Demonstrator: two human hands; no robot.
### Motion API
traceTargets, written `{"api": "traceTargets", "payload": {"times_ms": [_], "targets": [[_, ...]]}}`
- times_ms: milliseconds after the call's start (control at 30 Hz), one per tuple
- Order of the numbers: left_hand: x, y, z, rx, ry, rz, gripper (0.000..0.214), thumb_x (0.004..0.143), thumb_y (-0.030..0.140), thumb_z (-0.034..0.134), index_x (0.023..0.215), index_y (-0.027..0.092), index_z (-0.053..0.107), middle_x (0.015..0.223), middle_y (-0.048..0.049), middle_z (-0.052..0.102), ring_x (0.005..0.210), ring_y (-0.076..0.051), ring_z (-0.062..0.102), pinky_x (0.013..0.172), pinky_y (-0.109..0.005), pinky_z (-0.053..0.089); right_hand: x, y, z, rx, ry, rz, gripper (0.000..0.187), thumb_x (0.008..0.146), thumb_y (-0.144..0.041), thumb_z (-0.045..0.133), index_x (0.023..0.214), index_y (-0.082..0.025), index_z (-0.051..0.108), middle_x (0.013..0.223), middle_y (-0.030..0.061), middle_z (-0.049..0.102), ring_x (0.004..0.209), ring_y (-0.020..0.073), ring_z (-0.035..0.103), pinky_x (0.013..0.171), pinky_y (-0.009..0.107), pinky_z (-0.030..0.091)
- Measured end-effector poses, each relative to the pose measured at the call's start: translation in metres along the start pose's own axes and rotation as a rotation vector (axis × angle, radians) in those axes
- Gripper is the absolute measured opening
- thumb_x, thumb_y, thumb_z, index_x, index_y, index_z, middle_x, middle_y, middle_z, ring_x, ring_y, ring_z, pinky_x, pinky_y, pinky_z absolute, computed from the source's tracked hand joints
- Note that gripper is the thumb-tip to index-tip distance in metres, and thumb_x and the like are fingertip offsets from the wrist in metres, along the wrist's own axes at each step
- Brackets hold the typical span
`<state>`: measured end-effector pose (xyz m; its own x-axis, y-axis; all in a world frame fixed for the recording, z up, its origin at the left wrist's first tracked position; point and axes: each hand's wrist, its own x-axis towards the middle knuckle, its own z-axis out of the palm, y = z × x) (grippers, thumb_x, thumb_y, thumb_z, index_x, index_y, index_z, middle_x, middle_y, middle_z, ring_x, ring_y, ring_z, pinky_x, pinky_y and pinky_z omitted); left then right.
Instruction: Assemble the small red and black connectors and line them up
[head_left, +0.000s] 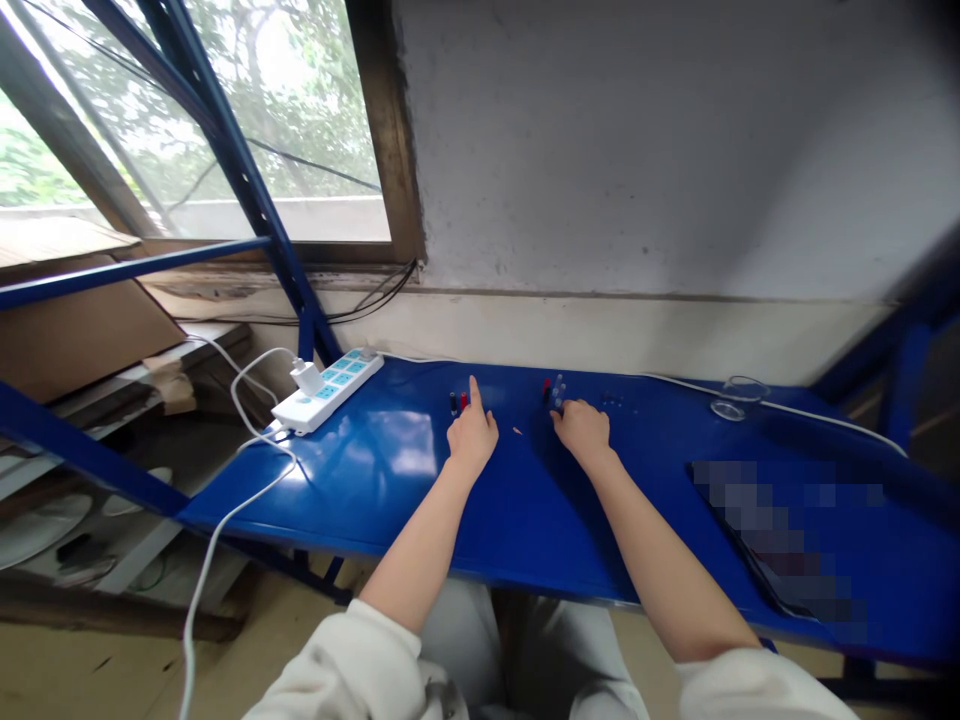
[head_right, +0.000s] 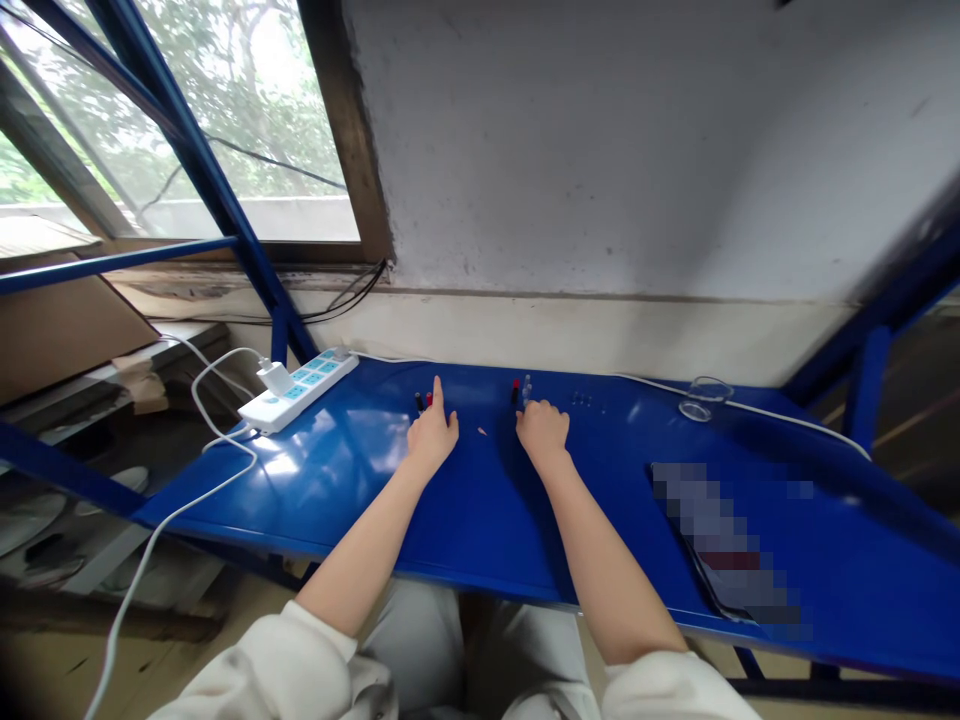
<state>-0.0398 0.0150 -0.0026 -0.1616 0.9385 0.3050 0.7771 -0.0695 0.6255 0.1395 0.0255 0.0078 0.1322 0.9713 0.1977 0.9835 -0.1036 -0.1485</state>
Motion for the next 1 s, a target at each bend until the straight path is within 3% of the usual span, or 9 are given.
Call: {"api": "traceTargets", "payload": {"times_ms": [167,267,333,467,600,667,800,1000], "targets": [[0.0,0.004,-0.003,0.227,-0.1,-0.02,0.061,0.082,0.026,0.039,0.137,0.022,0.014,0.098,-0.0133,0.06,0.077,-0.024,0.061,0.069,-0.033,0.043,-0.016,-0.008,-0.013,0.064,-0.05,-0.014,0.031,0.084,-0.035,0.04,0.091,-0.014,0.061,0.085,0.0117,0.063,0.077,0.0201,0.06,0.065,0.028,0.039],[0.001,0.003,-0.005,0.23,-0.062,0.019,0.05,0.083,0.025,0.036,0.132,0.022,0.028,0.12,-0.0153,0.049,0.082,-0.023,0.06,0.068,-0.033,0.044,-0.024,-0.012,-0.017,0.127,-0.029,-0.03,0.031,0.085,-0.037,0.038,0.089,-0.017,0.062,0.084,0.0094,0.064,0.074,0.0187,0.06,0.06,0.025,0.039],[0.002,0.001,-0.004,0.178,-0.023,0.036,0.039,0.084,0.023,0.036,0.122,0.022,0.041,0.119,-0.0137,0.05,0.082,-0.023,0.06,0.068,-0.032,0.044,-0.028,-0.014,-0.018,0.173,-0.019,-0.047,0.032,0.085,-0.038,0.037,0.086,-0.018,0.062,0.082,0.008,0.065,0.072,0.0181,0.06,0.057,0.024,0.038],[0.005,-0.001,0.003,-0.133,-0.031,0.074,0.021,0.083,0.017,0.039,0.097,0.021,0.054,0.089,-0.0068,0.062,0.077,-0.017,0.06,0.068,-0.028,0.044,-0.029,-0.018,-0.013,0.283,-0.004,-0.061,0.031,0.085,-0.037,0.036,0.082,-0.019,0.061,0.077,0.0067,0.064,0.07,0.0171,0.059,0.056,0.023,0.036],[0.003,0.006,0.012,-0.615,-0.172,0.086,0.015,0.082,0.02,0.042,0.093,0.017,0.051,0.076,-0.0018,0.06,0.045,-0.006,0.051,0.048,-0.019,0.041,-0.026,-0.021,-0.005,0.439,0.021,0.002,0.038,0.087,-0.043,0.027,0.085,-0.017,0.056,0.076,0.0078,0.062,0.068,0.0175,0.058,0.057,0.024,0.035],[0.001,0.011,0.014,-0.78,-0.235,0.079,0.015,0.082,0.022,0.042,0.092,0.016,0.05,0.075,-0.0011,0.059,0.037,-0.003,0.045,0.041,-0.018,0.037,-0.024,-0.022,-0.001,0.551,0.012,0.003,0.046,0.087,-0.047,0.02,0.076,-0.018,0.054,0.07,0.0071,0.061,0.065,0.0171,0.056,0.057,0.024,0.036],[-0.002,0.018,0.011,-0.935,-0.285,0.068,0.015,0.08,0.024,0.045,0.091,0.015,0.05,0.073,-0.0002,0.057,0.035,-0.002,0.045,0.039,-0.016,0.035,-0.023,-0.021,0.003,0.82,0.036,-0.094,0.052,0.085,-0.055,0.018,0.058,-0.019,0.045,0.055,0.0024,0.052,0.055,0.0136,0.05,0.055,0.024,0.036],[-0.002,0.02,0.005,-1.024,-0.283,0.026,0.017,0.079,0.025,0.048,0.091,0.015,0.05,0.072,0.0008,0.056,0.035,-0.002,0.045,0.037,-0.016,0.033,-0.02,-0.019,0.008,1.096,0.068,-0.171,0.045,0.081,-0.056,0.031,0.06,-0.019,0.044,0.051,-0.0026,0.043,0.046,0.0088,0.04,0.047,0.021,0.033]]}}
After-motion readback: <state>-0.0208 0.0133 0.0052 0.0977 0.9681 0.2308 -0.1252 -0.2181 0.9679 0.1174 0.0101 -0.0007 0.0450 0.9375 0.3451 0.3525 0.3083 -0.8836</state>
